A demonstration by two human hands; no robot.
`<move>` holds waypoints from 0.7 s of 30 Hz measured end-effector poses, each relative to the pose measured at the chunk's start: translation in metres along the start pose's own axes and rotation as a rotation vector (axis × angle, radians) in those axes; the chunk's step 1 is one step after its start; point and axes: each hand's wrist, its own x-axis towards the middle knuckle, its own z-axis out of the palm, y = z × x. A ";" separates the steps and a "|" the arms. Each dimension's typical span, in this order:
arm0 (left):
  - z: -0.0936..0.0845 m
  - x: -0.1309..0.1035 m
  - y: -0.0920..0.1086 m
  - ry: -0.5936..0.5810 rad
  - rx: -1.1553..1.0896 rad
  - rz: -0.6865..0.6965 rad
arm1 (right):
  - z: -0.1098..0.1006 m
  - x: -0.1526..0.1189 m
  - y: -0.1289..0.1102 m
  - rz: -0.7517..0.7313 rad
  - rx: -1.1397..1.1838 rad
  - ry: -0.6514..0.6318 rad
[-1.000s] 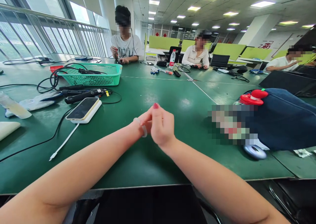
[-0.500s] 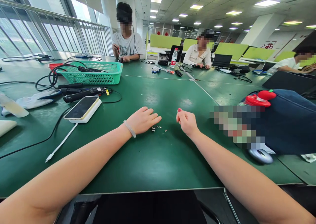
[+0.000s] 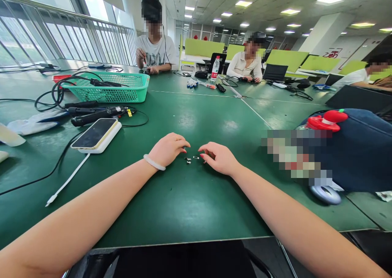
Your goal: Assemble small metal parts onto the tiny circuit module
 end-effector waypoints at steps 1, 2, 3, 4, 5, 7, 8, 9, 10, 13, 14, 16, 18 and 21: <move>0.000 -0.001 0.001 -0.005 -0.069 -0.089 | 0.001 0.000 0.000 -0.013 -0.009 -0.007; 0.000 -0.001 0.002 -0.016 -0.149 -0.176 | 0.001 0.001 0.000 -0.027 -0.012 -0.014; -0.001 -0.002 0.003 -0.029 -0.234 -0.255 | 0.001 0.001 0.001 -0.034 -0.009 -0.023; -0.001 -0.003 0.003 -0.039 -0.320 -0.323 | 0.001 0.001 0.001 -0.032 -0.001 -0.033; -0.001 -0.003 0.004 -0.047 -0.403 -0.377 | 0.000 0.000 0.002 -0.021 0.012 -0.046; -0.002 -0.004 0.005 -0.064 -0.541 -0.450 | -0.001 -0.001 0.002 0.024 0.036 -0.078; -0.003 -0.005 0.005 -0.076 -0.591 -0.475 | -0.002 -0.002 0.002 0.050 0.041 -0.094; -0.003 -0.005 0.006 -0.088 -0.626 -0.496 | -0.003 -0.003 0.001 0.074 0.043 -0.105; -0.003 -0.005 0.006 -0.102 -0.647 -0.510 | -0.003 -0.003 0.001 0.094 0.043 -0.114; 0.000 -0.006 0.005 -0.126 -0.669 -0.497 | -0.003 -0.004 -0.001 0.128 0.035 -0.123; 0.001 -0.006 0.004 -0.132 -0.669 -0.481 | -0.003 -0.004 -0.001 0.132 0.033 -0.118; 0.002 -0.007 0.002 -0.142 -0.661 -0.460 | -0.001 -0.004 -0.002 0.130 0.023 -0.097; 0.003 -0.007 0.001 -0.149 -0.644 -0.456 | 0.001 -0.004 -0.003 0.109 0.005 -0.065; 0.003 -0.007 0.002 -0.153 -0.632 -0.464 | 0.002 -0.004 -0.007 0.013 -0.049 -0.044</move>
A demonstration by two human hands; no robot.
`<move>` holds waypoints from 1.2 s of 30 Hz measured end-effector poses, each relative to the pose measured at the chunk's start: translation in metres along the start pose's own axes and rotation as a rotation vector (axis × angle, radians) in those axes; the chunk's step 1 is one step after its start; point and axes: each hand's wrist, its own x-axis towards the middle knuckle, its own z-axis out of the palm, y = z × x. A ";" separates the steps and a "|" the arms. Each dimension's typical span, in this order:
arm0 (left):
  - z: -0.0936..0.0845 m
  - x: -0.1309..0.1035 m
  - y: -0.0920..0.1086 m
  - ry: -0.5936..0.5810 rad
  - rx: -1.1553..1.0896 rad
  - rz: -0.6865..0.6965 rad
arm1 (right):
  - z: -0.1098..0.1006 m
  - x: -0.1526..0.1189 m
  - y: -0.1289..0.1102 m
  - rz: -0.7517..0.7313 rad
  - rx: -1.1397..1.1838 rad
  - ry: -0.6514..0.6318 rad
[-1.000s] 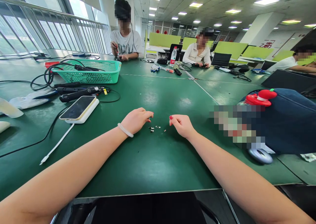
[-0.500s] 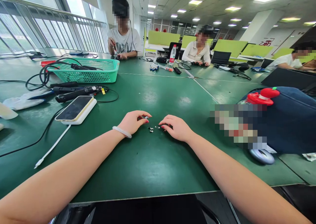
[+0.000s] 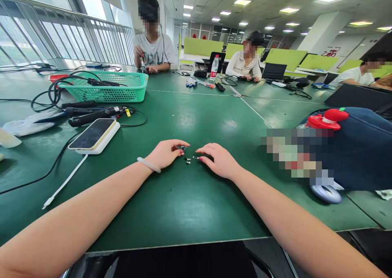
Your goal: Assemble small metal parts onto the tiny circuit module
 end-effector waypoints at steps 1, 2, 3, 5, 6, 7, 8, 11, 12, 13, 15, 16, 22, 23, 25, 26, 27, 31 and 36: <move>0.000 0.000 0.000 0.000 -0.004 -0.004 | 0.000 0.000 -0.003 -0.042 -0.026 -0.008; 0.000 0.000 0.001 0.001 -0.012 -0.010 | 0.001 0.000 -0.006 -0.085 -0.053 -0.024; 0.000 0.000 0.001 0.004 -0.024 -0.016 | 0.001 0.000 -0.009 -0.119 -0.082 -0.045; 0.001 0.000 0.001 0.010 -0.051 -0.023 | 0.004 0.000 -0.016 -0.165 -0.134 -0.082; 0.001 0.001 0.001 0.013 -0.064 -0.028 | 0.005 0.001 -0.019 -0.182 -0.156 -0.091; 0.002 0.000 0.001 0.015 -0.076 -0.034 | 0.007 0.001 -0.021 -0.197 -0.172 -0.098; 0.002 0.000 0.002 0.017 -0.086 -0.037 | 0.009 0.001 -0.022 -0.207 -0.182 -0.102; 0.002 -0.001 0.005 0.017 -0.098 -0.049 | 0.011 0.002 -0.022 -0.201 -0.174 -0.105; 0.002 -0.001 0.007 0.017 -0.097 -0.052 | 0.011 0.002 -0.021 -0.190 -0.164 -0.103; 0.002 -0.002 0.008 0.015 -0.096 -0.056 | 0.011 0.002 -0.020 -0.178 -0.152 -0.098; 0.001 -0.002 0.009 0.014 -0.097 -0.060 | 0.010 0.002 -0.018 -0.152 -0.125 -0.089; 0.001 -0.002 0.009 0.014 -0.099 -0.056 | 0.010 0.003 -0.018 -0.142 -0.110 -0.084; 0.001 -0.002 0.005 0.004 -0.094 -0.014 | 0.013 0.004 -0.016 -0.115 -0.073 -0.076; 0.001 -0.001 0.005 0.003 -0.086 -0.012 | 0.014 0.004 -0.016 -0.115 -0.080 -0.080; 0.001 -0.002 0.005 -0.001 -0.070 -0.014 | 0.015 0.004 -0.014 -0.120 -0.101 -0.088; 0.001 -0.002 0.005 -0.003 -0.063 -0.017 | 0.016 0.003 -0.013 -0.124 -0.109 -0.088; 0.001 -0.002 0.006 -0.005 -0.053 -0.020 | 0.016 0.003 -0.012 -0.127 -0.111 -0.083; 0.000 -0.003 0.008 -0.011 0.019 0.012 | 0.015 0.002 -0.011 -0.103 -0.068 -0.034; 0.001 -0.006 0.011 -0.036 0.056 0.078 | 0.012 0.003 -0.016 -0.051 0.069 0.050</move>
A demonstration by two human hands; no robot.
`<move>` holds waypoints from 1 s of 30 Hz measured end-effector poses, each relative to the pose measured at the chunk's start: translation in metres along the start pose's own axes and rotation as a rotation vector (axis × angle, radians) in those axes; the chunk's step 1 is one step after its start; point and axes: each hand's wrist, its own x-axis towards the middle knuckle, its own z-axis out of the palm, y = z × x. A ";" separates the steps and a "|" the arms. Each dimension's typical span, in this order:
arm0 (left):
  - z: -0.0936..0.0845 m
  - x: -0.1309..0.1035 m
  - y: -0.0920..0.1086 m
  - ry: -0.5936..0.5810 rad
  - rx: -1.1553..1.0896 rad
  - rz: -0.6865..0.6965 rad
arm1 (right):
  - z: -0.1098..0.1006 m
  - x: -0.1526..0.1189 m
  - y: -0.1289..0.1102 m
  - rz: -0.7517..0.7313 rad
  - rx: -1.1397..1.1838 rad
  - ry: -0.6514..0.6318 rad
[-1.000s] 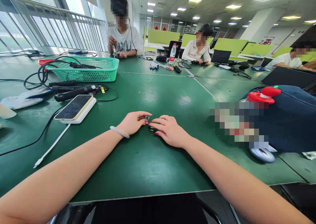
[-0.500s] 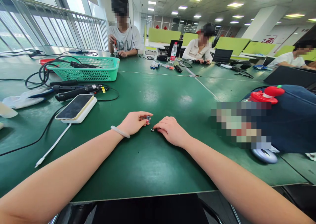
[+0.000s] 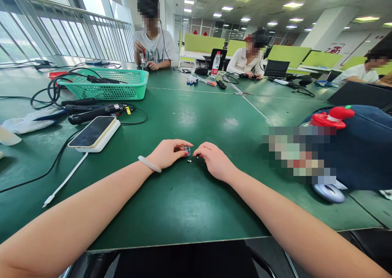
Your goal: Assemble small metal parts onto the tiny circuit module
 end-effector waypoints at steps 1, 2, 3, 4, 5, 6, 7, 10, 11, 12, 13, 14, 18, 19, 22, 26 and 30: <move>0.000 0.000 0.001 -0.002 -0.001 0.005 | -0.001 0.000 -0.001 0.011 0.040 0.017; 0.000 -0.001 0.001 -0.004 -0.001 0.008 | -0.001 0.001 -0.002 0.030 0.081 0.038; 0.001 -0.001 0.002 -0.006 0.000 0.010 | -0.002 0.001 -0.003 0.055 0.121 0.062; 0.001 -0.001 0.002 -0.009 0.003 0.011 | -0.002 0.002 -0.003 0.089 0.160 0.086; 0.001 -0.001 0.002 -0.010 0.008 0.013 | -0.002 0.002 -0.003 0.131 0.204 0.106; 0.001 -0.001 0.003 -0.013 0.014 0.015 | -0.002 0.002 -0.003 0.181 0.260 0.115; 0.002 -0.001 0.003 -0.015 0.018 0.016 | -0.002 0.003 -0.002 0.235 0.330 0.110; 0.002 -0.001 0.003 -0.024 0.018 0.018 | -0.002 0.004 0.001 0.381 0.577 0.057; 0.002 -0.001 0.003 -0.028 0.013 0.021 | -0.003 0.004 0.002 0.413 0.649 0.045; 0.003 -0.002 0.003 -0.032 0.007 0.026 | -0.003 0.004 0.002 0.436 0.705 0.040; 0.003 -0.002 0.004 -0.038 0.001 0.033 | -0.004 0.004 0.001 0.451 0.744 0.042; 0.003 -0.002 0.004 -0.046 -0.001 0.043 | -0.005 0.004 0.000 0.460 0.762 0.046; 0.005 -0.004 0.007 -0.044 0.065 0.124 | -0.008 0.004 -0.006 0.466 0.629 0.059; 0.005 -0.004 0.008 -0.036 0.091 0.145 | -0.009 0.003 -0.007 0.461 0.577 0.059; 0.007 -0.004 0.009 -0.023 0.144 0.171 | -0.008 0.003 -0.008 0.440 0.501 0.065; 0.007 -0.004 0.010 -0.010 0.154 0.141 | -0.004 0.003 -0.004 0.447 0.605 0.124; 0.006 -0.004 0.010 0.019 0.134 0.106 | -0.002 0.004 0.001 0.478 0.762 0.140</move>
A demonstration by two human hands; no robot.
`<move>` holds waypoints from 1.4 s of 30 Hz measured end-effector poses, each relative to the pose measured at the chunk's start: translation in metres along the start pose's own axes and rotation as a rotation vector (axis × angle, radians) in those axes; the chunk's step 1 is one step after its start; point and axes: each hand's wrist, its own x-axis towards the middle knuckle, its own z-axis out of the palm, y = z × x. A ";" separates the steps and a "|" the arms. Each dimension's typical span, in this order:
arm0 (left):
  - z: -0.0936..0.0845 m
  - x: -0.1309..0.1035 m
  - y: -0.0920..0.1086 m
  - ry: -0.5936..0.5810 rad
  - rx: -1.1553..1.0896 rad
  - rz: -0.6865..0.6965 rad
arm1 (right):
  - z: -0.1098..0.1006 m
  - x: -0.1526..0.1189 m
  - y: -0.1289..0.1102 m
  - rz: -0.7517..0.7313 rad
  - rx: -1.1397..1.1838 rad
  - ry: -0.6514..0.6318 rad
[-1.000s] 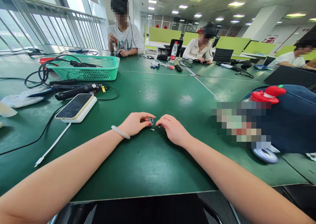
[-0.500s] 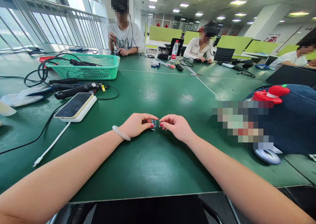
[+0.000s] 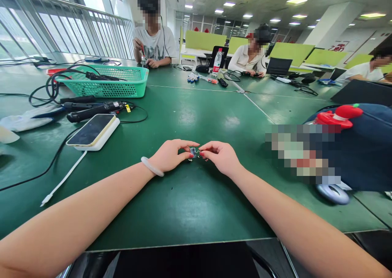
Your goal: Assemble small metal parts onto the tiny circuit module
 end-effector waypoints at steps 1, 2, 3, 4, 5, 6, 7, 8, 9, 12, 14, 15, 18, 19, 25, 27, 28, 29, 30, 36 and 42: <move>0.000 0.000 0.000 0.007 -0.002 -0.005 | 0.000 0.000 0.000 0.001 0.016 -0.008; 0.000 0.000 -0.001 0.015 -0.002 -0.009 | 0.000 0.000 0.000 -0.002 0.021 -0.018; 0.000 0.000 -0.001 0.024 0.000 -0.011 | 0.000 0.000 -0.001 -0.009 0.015 -0.029; 0.000 0.000 -0.001 0.035 0.003 -0.011 | 0.000 -0.001 -0.001 -0.018 -0.001 -0.037; 0.000 0.000 -0.001 0.045 0.009 -0.009 | 0.001 -0.001 -0.002 -0.028 -0.023 -0.041; 0.000 0.000 -0.001 0.052 0.017 -0.004 | 0.001 -0.002 -0.002 -0.040 -0.048 -0.042; 0.000 0.000 -0.001 0.054 0.028 0.004 | 0.002 -0.002 -0.001 -0.052 -0.071 -0.041; 0.001 0.000 0.000 0.051 0.042 0.017 | 0.002 -0.002 -0.001 -0.066 -0.091 -0.038; 0.001 0.000 0.001 0.045 0.060 0.032 | 0.003 -0.002 0.000 -0.084 -0.106 -0.035; 0.001 -0.001 0.004 0.025 0.111 0.084 | 0.004 -0.003 0.002 -0.159 -0.148 -0.029; 0.001 -0.001 0.006 0.022 0.136 0.108 | 0.005 -0.003 0.002 -0.201 -0.172 -0.024; 0.001 -0.002 0.006 0.022 0.148 0.117 | 0.005 -0.004 0.002 -0.214 -0.181 -0.022; 0.002 -0.002 0.005 0.026 0.185 0.148 | 0.006 -0.005 -0.001 -0.234 -0.208 -0.014; 0.002 -0.002 0.004 0.029 0.192 0.160 | 0.006 -0.006 -0.002 -0.238 -0.224 -0.012; 0.002 -0.005 0.010 0.043 0.076 0.147 | 0.006 -0.008 -0.005 -0.253 -0.333 -0.013; 0.002 -0.006 0.011 0.064 -0.008 0.107 | 0.005 -0.007 -0.005 -0.248 -0.362 -0.003; 0.001 -0.006 0.011 0.082 -0.043 0.087 | 0.004 -0.006 -0.005 -0.241 -0.383 0.008; 0.001 -0.005 0.010 0.102 -0.069 0.066 | 0.002 -0.005 -0.005 -0.232 -0.412 0.020; 0.001 -0.005 0.008 0.119 -0.087 0.043 | -0.001 -0.004 -0.005 -0.221 -0.448 0.031; -0.002 0.003 -0.010 0.135 -0.102 -0.132 | -0.026 -0.002 -0.008 -0.165 -0.786 -0.088; -0.003 0.004 -0.015 0.080 -0.118 -0.185 | -0.032 -0.004 -0.003 -0.180 -0.858 -0.174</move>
